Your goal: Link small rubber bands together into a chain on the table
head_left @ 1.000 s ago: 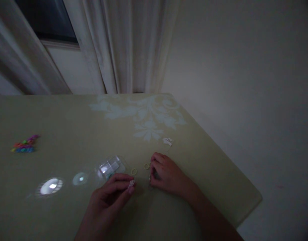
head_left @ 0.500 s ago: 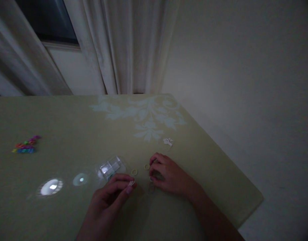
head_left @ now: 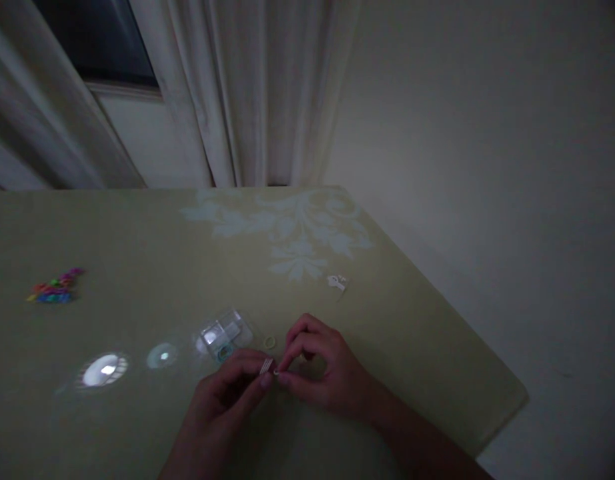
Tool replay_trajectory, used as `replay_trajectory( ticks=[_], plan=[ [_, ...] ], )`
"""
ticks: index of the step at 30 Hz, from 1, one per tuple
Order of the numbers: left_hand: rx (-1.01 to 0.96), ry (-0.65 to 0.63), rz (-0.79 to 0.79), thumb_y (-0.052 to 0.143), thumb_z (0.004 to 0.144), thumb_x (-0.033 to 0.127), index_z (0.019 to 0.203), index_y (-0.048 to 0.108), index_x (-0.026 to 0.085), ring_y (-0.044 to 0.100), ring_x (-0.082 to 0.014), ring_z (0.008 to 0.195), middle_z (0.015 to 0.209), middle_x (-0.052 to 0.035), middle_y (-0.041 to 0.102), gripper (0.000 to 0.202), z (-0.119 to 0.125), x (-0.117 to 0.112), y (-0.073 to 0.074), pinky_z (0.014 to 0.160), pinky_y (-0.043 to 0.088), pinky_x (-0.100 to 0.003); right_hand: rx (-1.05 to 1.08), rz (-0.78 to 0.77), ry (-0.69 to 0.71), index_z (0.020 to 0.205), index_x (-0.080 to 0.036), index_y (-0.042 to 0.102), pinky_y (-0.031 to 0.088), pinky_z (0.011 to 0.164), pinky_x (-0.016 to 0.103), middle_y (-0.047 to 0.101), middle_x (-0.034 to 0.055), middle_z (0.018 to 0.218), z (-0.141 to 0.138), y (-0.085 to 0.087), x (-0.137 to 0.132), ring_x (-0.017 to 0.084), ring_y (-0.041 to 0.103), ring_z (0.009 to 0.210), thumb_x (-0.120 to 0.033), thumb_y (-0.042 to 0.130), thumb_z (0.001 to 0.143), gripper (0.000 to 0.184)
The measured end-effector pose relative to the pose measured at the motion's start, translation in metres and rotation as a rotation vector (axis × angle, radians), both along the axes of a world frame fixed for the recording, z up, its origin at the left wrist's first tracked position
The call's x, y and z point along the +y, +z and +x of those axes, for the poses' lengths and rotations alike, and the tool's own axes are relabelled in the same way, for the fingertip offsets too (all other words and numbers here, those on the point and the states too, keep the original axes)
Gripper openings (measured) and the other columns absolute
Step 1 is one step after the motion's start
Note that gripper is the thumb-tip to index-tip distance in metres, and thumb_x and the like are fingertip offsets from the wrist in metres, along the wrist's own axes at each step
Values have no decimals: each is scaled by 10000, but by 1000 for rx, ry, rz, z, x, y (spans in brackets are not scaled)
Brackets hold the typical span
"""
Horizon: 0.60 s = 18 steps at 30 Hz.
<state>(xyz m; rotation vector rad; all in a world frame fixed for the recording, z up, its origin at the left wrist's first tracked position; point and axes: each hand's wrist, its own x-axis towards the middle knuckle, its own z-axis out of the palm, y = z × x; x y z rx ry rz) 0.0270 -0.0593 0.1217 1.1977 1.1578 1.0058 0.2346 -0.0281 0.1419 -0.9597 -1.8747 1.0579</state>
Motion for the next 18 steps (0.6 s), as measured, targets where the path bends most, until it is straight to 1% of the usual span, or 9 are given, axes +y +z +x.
replay_trajectory(
  ticks=[3, 5, 10, 15, 18],
  plan=[
    [-26, 36, 11, 802, 826, 432, 816, 832, 243, 733, -221, 889, 926, -67, 767, 191, 1, 0, 3, 798, 602, -272, 62, -62, -8, 891, -229, 758, 477, 689, 255, 596, 16, 951, -4, -3, -1, 139, 590, 822, -273, 820, 857, 84],
    [-19, 52, 14, 817, 810, 423, 817, 837, 249, 738, -224, 892, 919, -65, 767, 175, 0, 1, 3, 797, 607, -271, 88, -82, -11, 888, -225, 760, 459, 670, 253, 591, 12, 941, -4, -4, 0, 133, 571, 800, -284, 826, 854, 94],
    [17, 60, 30, 777, 861, 409, 844, 839, 263, 735, -230, 963, 989, -71, 767, 160, -4, 0, 0, 838, 608, -279, 110, -93, -2, 886, -226, 763, 451, 662, 255, 588, 10, 936, -4, -3, 0, 130, 560, 791, -326, 820, 871, 116],
    [-11, -53, 76, 773, 880, 353, 884, 833, 265, 733, -223, 955, 978, -66, 766, 106, -5, -1, -6, 851, 604, -283, 128, -92, -1, 884, -228, 773, 447, 652, 252, 588, 13, 928, -7, -5, -3, 133, 564, 793, -346, 825, 871, 130],
    [22, -54, 64, 746, 906, 370, 861, 813, 248, 729, -209, 921, 954, -62, 759, 146, -7, 0, -7, 822, 601, -262, 109, -103, -28, 883, -233, 776, 443, 657, 253, 596, 13, 938, -3, -7, 2, 132, 561, 789, -314, 832, 861, 101]
  ],
)
